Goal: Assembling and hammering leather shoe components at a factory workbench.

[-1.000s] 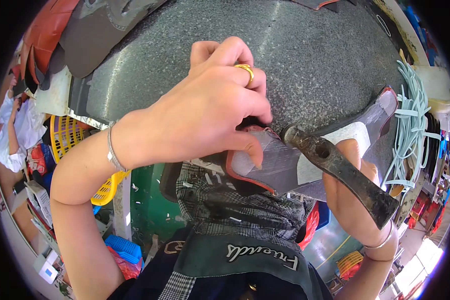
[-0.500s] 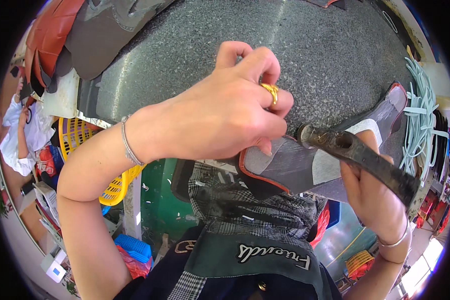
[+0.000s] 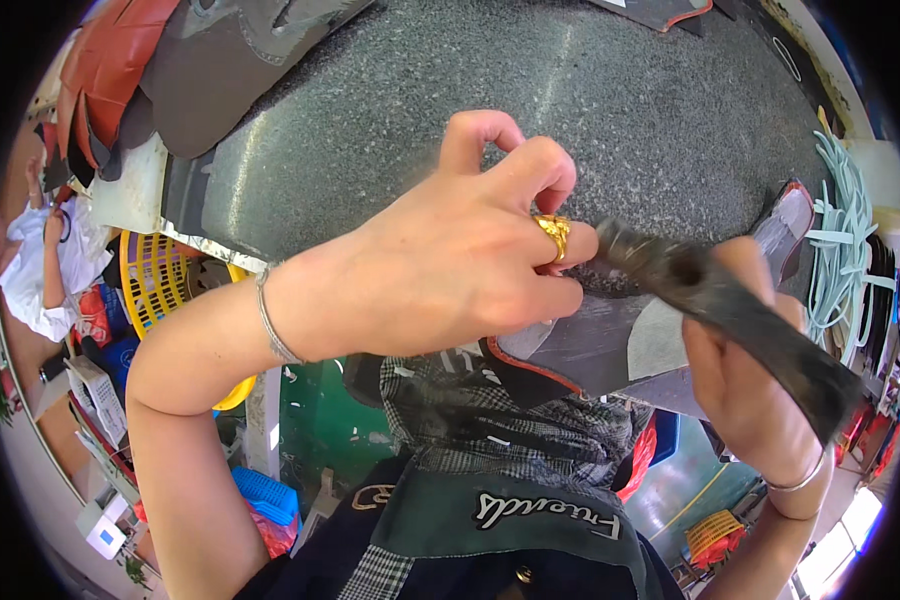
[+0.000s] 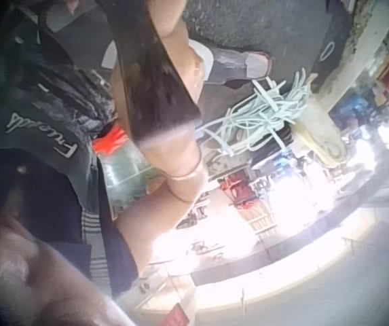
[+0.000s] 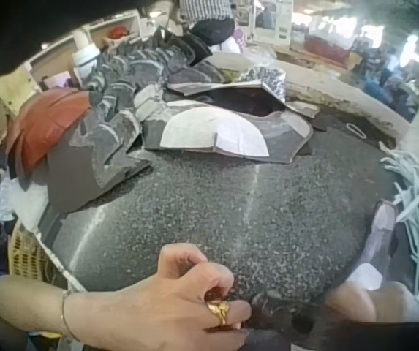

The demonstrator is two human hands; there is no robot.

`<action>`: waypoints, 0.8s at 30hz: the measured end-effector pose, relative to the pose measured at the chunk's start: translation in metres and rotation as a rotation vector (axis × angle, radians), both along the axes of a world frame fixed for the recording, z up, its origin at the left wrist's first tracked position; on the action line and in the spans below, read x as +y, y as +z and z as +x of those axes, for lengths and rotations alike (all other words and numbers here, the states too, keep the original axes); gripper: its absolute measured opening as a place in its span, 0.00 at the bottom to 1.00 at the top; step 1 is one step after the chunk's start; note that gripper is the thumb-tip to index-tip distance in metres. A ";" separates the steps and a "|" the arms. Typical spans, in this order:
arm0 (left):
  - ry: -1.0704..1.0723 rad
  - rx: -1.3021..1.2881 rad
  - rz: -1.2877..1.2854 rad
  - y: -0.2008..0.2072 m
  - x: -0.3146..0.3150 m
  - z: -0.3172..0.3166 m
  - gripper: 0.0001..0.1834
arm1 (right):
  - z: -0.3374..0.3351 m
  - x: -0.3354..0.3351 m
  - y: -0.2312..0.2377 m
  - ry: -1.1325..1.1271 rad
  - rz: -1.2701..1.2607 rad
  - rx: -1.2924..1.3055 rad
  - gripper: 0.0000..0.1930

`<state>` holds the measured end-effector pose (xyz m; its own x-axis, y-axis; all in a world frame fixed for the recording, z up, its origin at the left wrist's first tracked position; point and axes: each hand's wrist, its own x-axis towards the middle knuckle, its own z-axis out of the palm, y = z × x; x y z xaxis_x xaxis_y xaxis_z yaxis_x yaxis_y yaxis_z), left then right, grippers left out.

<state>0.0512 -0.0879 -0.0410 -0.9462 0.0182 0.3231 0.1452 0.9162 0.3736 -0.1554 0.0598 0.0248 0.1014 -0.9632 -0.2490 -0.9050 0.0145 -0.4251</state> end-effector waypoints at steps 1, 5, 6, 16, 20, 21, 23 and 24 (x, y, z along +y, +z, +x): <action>0.008 -0.006 -0.001 -0.002 0.004 0.005 0.11 | 0.000 -0.002 -0.002 0.009 0.012 -0.010 0.05; 0.218 0.151 -0.177 0.005 0.052 0.040 0.20 | 0.001 -0.006 0.005 0.008 0.059 -0.010 0.03; 0.226 0.095 -0.135 0.000 0.063 0.045 0.21 | 0.001 -0.008 0.006 0.015 0.070 -0.014 0.03; 0.422 0.211 -0.178 -0.022 0.091 0.053 0.16 | 0.022 -0.030 0.014 -0.041 -0.088 -0.310 0.02; 0.454 0.245 -0.148 -0.028 0.097 0.052 0.15 | 0.014 -0.041 0.023 0.170 0.034 -0.180 0.08; 0.476 0.256 -0.140 -0.029 0.097 0.054 0.15 | 0.026 -0.043 0.029 0.234 -0.109 -0.076 0.11; 0.463 0.262 -0.128 -0.029 0.095 0.055 0.15 | 0.022 -0.034 0.020 0.264 0.039 -0.112 0.09; 0.435 0.277 -0.110 -0.029 0.093 0.053 0.14 | 0.020 -0.029 0.019 0.277 0.188 -0.141 0.06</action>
